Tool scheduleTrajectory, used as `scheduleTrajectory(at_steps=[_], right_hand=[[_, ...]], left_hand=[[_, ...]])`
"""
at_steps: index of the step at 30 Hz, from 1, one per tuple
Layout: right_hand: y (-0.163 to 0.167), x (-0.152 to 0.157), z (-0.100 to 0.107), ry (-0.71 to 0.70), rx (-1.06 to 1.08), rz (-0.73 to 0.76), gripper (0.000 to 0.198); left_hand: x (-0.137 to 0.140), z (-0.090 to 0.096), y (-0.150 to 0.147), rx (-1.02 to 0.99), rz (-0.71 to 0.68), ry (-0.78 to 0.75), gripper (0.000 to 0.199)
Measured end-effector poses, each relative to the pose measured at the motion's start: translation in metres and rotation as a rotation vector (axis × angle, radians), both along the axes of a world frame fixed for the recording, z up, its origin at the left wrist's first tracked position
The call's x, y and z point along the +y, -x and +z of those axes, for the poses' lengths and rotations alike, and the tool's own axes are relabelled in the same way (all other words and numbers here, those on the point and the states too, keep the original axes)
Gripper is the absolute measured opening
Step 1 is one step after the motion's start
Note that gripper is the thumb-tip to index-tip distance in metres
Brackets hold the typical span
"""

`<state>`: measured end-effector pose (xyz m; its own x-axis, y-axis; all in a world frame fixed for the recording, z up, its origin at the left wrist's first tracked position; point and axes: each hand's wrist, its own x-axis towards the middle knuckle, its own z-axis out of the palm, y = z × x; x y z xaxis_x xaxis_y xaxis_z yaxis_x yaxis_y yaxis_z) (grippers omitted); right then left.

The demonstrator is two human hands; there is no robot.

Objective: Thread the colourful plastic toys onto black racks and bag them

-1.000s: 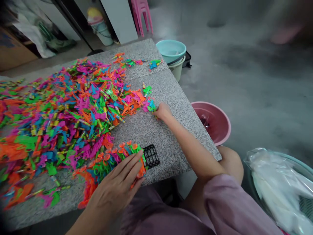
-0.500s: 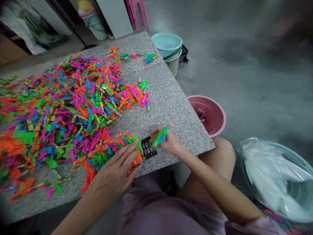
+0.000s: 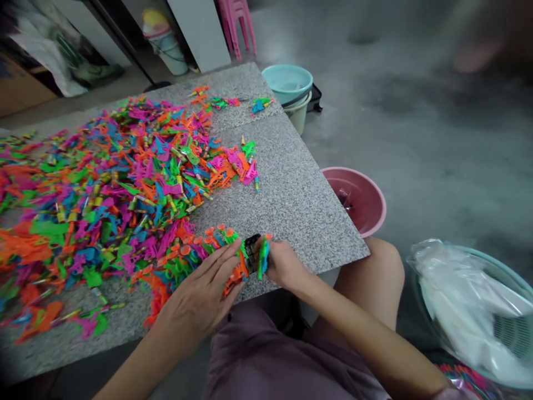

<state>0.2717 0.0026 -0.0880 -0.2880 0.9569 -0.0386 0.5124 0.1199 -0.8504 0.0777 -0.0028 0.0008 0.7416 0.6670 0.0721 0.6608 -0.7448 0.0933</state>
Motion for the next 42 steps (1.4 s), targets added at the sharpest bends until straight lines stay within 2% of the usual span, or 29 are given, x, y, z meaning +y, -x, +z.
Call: scheduleTrajectory(at_steps=[2,8,13,18,24,26,29,33,36,38,42], right_hand=[[-0.003,0.002,0.000,0.000,0.059,0.008,0.024],[0.000,-0.003,0.005,-0.016,0.050,0.060,0.026],[0.004,-0.009,0.006,-0.020,-0.149,0.113,0.037],[0.007,-0.006,0.004,-0.002,-0.188,0.107,0.035],[0.013,0.009,0.018,-0.027,-0.315,0.175,0.032],[0.011,0.008,0.018,-0.046,-0.248,0.196,0.027],[0.006,-0.003,0.013,-0.146,-0.072,0.206,0.020],[-0.003,-0.018,0.013,-0.210,0.183,0.101,0.013],[-0.015,-0.018,0.019,-0.204,0.251,0.028,0.006],[-0.020,-0.015,0.019,-0.147,0.263,-0.056,0.005],[-0.009,-0.018,0.000,0.116,0.410,-0.235,0.017]], left_hand=[[0.000,-0.001,0.001,-0.006,-0.010,0.000,0.037],[0.000,-0.003,0.004,0.005,-0.028,0.008,0.041],[0.000,-0.006,0.005,0.018,-0.023,0.003,0.040],[0.001,-0.004,0.003,0.029,-0.026,-0.012,0.041],[0.002,0.005,-0.003,0.002,-0.028,-0.045,0.035],[0.002,0.005,-0.003,0.002,-0.026,-0.048,0.034],[0.001,0.003,-0.002,0.014,-0.031,-0.064,0.038],[0.000,0.003,-0.001,0.028,-0.045,-0.055,0.038],[0.000,0.005,-0.002,0.022,-0.036,-0.041,0.035],[-0.001,0.006,-0.002,0.013,-0.027,-0.041,0.036],[0.000,0.005,-0.002,-0.001,-0.026,-0.027,0.036]])
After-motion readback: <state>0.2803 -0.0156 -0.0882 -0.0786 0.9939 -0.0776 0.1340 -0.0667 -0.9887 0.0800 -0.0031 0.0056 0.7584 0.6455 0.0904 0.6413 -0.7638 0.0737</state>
